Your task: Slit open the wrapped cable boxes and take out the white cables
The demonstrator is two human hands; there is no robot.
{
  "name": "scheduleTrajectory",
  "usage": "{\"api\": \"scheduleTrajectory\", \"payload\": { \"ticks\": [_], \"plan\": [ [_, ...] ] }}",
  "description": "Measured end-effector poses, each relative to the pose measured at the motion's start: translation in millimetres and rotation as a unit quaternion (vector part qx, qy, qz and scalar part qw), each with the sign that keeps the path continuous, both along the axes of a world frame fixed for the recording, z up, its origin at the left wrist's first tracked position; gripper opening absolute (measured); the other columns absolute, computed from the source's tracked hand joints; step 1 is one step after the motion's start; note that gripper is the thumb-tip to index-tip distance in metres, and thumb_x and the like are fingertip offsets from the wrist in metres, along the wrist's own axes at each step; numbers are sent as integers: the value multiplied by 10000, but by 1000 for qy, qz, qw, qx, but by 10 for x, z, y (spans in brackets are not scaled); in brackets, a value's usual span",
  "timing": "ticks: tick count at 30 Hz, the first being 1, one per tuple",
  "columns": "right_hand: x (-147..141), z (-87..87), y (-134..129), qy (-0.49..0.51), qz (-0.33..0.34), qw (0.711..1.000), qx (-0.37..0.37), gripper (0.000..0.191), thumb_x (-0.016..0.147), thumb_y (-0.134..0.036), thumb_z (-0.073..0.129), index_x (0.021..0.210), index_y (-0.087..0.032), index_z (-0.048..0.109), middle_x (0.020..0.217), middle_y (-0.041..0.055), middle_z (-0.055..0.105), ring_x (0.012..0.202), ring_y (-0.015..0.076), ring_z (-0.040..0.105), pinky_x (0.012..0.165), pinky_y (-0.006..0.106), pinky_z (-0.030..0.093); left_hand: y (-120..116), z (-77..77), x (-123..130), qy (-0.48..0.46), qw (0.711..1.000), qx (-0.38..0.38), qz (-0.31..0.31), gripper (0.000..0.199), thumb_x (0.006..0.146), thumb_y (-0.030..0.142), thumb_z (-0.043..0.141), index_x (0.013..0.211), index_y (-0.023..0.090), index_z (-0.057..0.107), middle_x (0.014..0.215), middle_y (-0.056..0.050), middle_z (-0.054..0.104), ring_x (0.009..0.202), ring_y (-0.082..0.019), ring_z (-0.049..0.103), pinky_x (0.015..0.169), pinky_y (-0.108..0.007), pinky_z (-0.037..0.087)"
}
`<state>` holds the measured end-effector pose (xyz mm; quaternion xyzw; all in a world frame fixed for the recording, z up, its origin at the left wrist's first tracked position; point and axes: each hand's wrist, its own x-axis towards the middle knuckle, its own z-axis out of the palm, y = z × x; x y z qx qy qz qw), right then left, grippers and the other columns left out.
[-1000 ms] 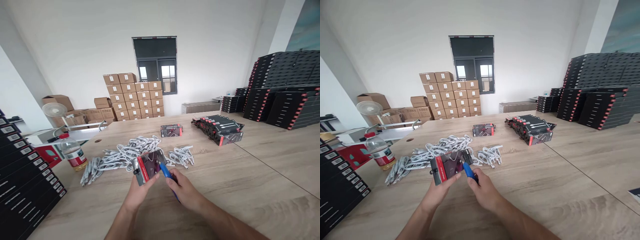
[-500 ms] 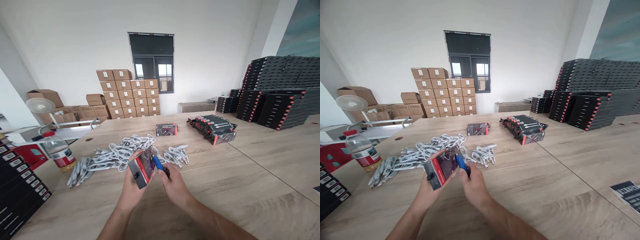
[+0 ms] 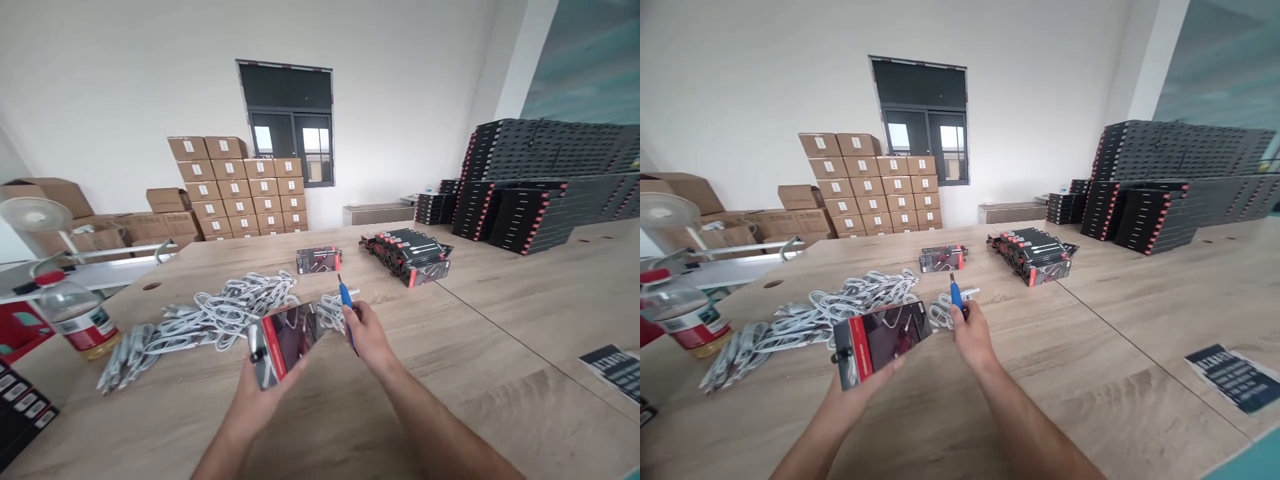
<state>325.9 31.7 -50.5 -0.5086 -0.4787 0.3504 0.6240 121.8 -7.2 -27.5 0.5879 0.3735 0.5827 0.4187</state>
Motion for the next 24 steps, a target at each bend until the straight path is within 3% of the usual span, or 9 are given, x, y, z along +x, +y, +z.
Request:
{"api": "scheduleTrajectory", "payload": {
  "ticks": [2,5,8,11,14,18,21,24],
  "plan": [
    [-8,66,-131,-17,32,999,4,351,827,-552,603,913,-212,573,634,-53,515,532,130,462,498,252,371,87,-17,-112,-76,996,-37,18,654,597,288,920,1210,278,690,1126,-47,754,1281,-343,593,1187,-512,374],
    [-114,150,-365,-110,113,987,24,217,814,-421,636,783,-214,581,652,-49,498,615,132,460,579,259,367,184,-14,-230,-165,986,-23,10,668,639,304,894,1266,303,661,1147,-18,757,1262,-298,613,1178,-460,393],
    [-247,170,-544,-192,177,965,27,150,838,-350,621,774,-218,588,681,-44,517,653,136,459,619,267,357,211,-9,-265,-177,984,-11,-2,662,661,276,879,1282,329,655,1160,1,757,1236,-268,628,1169,-420,405],
    [-361,125,-597,-205,192,959,21,126,849,-344,625,813,-226,597,708,-39,561,655,140,485,629,269,376,182,-39,-279,-137,990,-27,-17,624,675,291,874,1266,299,672,1198,-29,742,1250,-294,614,1165,-444,405],
    [-394,89,-492,-174,144,974,30,180,866,-401,594,840,-223,595,732,-16,607,689,164,545,653,281,422,84,-105,-266,-34,997,-56,-38,604,642,270,896,1216,274,707,1220,-68,729,1241,-339,616,1167,-489,389],
    [-201,129,-228,-137,-18,990,9,316,897,-497,481,921,-199,581,842,54,702,762,203,635,698,307,492,-70,-195,-177,33,986,-54,-157,638,533,174,930,1138,266,748,1157,-80,745,1250,-377,601,1154,-496,393],
    [99,170,-125,-175,-62,982,-29,332,889,-497,475,935,-193,599,878,68,726,790,210,661,709,303,496,-60,-187,-134,-16,971,-127,-201,490,588,255,902,1059,225,771,1062,-86,773,1173,-382,642,1108,-511,429],
    [451,163,-133,-255,-80,959,-95,229,813,-433,606,853,-211,642,818,57,724,796,236,670,708,314,465,43,-112,-149,-160,957,-154,-185,457,588,334,875,1011,198,772,1048,-88,779,1120,-365,668,1049,-486,486]
  ]
}}
